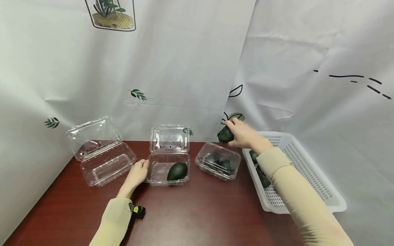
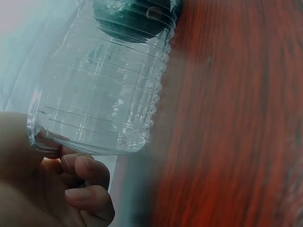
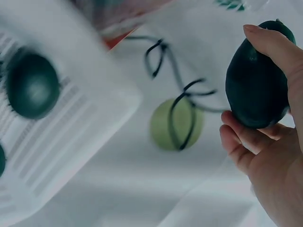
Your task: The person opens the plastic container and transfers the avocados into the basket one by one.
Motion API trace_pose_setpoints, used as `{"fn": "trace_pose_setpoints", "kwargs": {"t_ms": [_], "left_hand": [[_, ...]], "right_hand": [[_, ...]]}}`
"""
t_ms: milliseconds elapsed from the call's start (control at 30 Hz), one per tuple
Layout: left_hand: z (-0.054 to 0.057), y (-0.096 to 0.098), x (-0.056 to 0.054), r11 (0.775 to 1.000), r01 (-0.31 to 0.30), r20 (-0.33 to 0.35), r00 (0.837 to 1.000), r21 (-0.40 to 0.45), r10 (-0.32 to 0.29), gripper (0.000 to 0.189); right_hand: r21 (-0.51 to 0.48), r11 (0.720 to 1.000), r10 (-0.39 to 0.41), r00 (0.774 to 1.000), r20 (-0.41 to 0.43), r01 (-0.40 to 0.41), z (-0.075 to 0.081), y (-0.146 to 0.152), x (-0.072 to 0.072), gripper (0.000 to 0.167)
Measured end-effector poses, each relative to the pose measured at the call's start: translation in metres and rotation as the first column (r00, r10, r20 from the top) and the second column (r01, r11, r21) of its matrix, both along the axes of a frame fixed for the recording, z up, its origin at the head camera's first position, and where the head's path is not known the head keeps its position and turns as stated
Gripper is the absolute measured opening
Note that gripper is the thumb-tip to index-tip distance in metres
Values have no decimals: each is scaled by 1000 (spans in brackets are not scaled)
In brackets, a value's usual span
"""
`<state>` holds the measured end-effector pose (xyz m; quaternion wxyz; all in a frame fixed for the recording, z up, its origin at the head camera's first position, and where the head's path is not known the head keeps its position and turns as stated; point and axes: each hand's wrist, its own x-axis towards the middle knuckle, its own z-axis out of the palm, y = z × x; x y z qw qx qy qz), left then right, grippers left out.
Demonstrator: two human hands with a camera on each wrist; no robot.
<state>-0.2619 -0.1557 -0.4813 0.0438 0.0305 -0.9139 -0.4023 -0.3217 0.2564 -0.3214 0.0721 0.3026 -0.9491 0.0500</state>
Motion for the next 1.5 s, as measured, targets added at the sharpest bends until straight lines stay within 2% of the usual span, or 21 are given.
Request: {"fn": "trace_pose_setpoints", "kwargs": {"t_ms": [100, 267, 433, 600, 800, 1000, 1067, 1233, 1500], "left_hand": [[1, -1, 0, 1000, -3, -3, 1000, -4, 3, 33], [2, 0, 1, 1000, -7, -10, 1000, 6, 7, 32], [1, 1, 1, 1000, 1, -16, 1000, 8, -1, 32], [-2, 0, 0, 1000, -8, -13, 1000, 6, 8, 33], [-2, -1, 1, 1000, -16, -5, 1000, 11, 16, 33], [-3, -2, 2, 1000, -14, 1, 1000, 21, 14, 32], [-2, -2, 2, 1000, -10, 2, 1000, 22, 10, 32], [-1, -3, 3, 1000, -21, 0, 1000, 15, 21, 33], [0, -1, 3, 1000, -4, -9, 1000, 22, 5, 33]], "right_hand": [[5, 999, -39, 999, -5, 39, -2, 20, -2, 84], [3, 996, -92, 996, -2, 92, -13, 54, -4, 78], [-8, 981, -194, 978, 76, 195, -28, 84, -4, 80], [23, 952, -306, 938, 163, 307, -40, 106, -3, 86], [12, 906, -418, 894, 162, 422, -56, 125, 2, 72], [66, 839, -541, 814, 214, 540, -69, 135, 5, 82], [88, 819, -571, 789, 227, 567, -70, 137, 7, 80], [128, 796, -601, 747, 284, 592, -73, 133, 10, 71], [116, 767, -631, 712, 307, 631, -84, 129, 12, 63]]}}
